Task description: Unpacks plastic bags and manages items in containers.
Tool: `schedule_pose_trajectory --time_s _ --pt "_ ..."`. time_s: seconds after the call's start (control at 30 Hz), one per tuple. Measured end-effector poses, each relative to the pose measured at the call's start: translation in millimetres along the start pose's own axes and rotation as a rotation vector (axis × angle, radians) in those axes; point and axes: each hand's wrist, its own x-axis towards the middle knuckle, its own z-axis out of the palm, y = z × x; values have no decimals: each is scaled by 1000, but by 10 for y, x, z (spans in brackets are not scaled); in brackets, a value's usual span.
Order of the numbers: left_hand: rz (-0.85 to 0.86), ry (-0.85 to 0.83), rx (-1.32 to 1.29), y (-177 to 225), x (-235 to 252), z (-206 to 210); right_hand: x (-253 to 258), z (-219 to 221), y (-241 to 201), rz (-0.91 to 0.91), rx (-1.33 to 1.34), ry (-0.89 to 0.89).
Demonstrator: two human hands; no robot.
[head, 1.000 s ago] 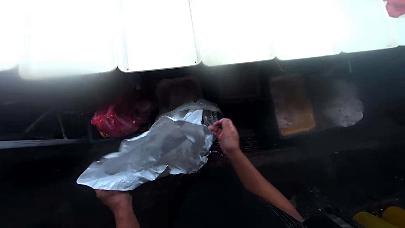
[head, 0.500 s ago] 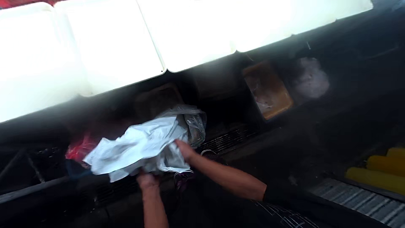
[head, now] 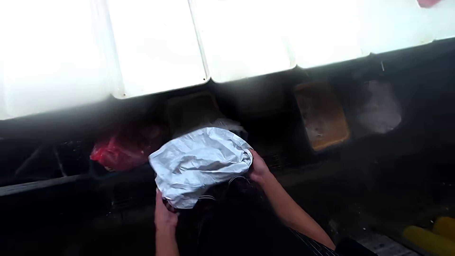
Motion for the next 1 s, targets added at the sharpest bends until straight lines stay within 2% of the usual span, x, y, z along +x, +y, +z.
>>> schedule_pose_trajectory --time_s 0.07,0.17,0.23,0.3,0.37,0.4,0.47,0.5,0.6,0.67,0.73,0.77,0.87,0.93,1.0 --pt "-132 62 85 -197 -148 30 88 -51 65 -134 -359 34" --pt "-216 29 139 -405 -260 256 42 -80 149 -188 -1195 -57" --pt "-252 83 194 -598 112 415 43 93 189 -166 -1629 -2" --pt "-249 133 168 -766 581 573 171 290 191 -268 -1803 108" --pt "-160 97 80 -835 850 760 428 409 212 -461 -1796 59" --pt "-100 45 64 -832 883 876 566 452 258 -507 -1733 -51" --pt "-32 -91 65 -802 766 1111 778 524 489 -308 -1478 -341" --pt "-26 -155 47 -812 675 1214 848 562 692 -181 -1346 -410" --pt "20 -223 -112 -845 551 1354 965 713 1293 -117 -1063 -401" --pt "52 -236 -257 -766 566 1195 911 842 1375 -80 -763 -346" --pt "25 -346 -420 -635 444 933 776 865 1230 -47 -531 -302" --pt "28 -404 -464 -580 325 797 692 817 1120 -62 -498 -338" --pt "97 -497 -402 -199 -293 604 132 781 408 -92 -573 -492" --pt "202 -519 -377 156 -734 539 -422 720 -129 -38 -596 -597" --pt "317 -514 -285 515 -924 471 -734 659 -434 31 -632 -739"
